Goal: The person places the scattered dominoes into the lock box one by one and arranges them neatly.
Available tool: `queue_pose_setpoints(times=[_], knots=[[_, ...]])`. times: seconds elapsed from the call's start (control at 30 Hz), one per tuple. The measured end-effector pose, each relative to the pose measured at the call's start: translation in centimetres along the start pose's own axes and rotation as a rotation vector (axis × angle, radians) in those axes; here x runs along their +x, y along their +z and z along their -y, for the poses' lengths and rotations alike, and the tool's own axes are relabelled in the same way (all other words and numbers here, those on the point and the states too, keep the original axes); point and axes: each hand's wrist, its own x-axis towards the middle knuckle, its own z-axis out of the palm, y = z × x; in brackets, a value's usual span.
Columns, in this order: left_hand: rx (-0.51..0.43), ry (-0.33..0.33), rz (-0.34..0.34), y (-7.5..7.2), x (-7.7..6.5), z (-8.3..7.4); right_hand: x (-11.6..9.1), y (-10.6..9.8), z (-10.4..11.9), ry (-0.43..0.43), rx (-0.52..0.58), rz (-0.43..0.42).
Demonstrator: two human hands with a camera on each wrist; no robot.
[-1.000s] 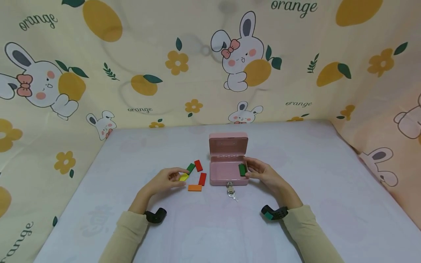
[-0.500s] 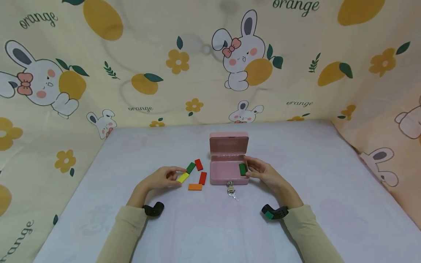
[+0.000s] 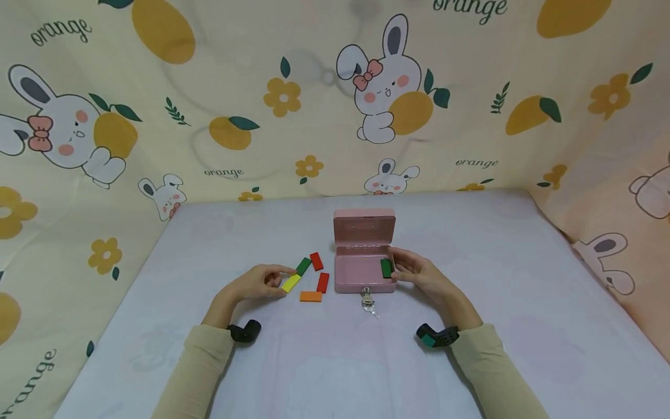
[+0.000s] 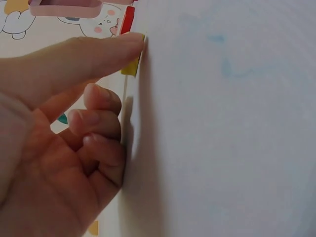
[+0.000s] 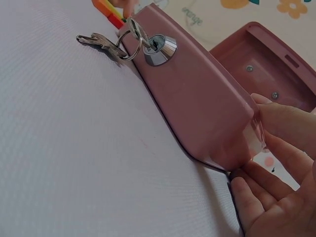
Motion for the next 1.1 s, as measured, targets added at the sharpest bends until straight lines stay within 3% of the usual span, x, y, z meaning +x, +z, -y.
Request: queue_pose_setpoints(times=[0.4,1.1], knots=[[-0.035,-0.072,-0.019,0.07,0.06,-0.19,0.03,-0.02,0.09,0.026,0.023,-0.011],[-0.039,-0.045,-0.023,0.22,-0.31,0.10,0.08,0.01,-0.27,0.022,0.020,-0.005]])
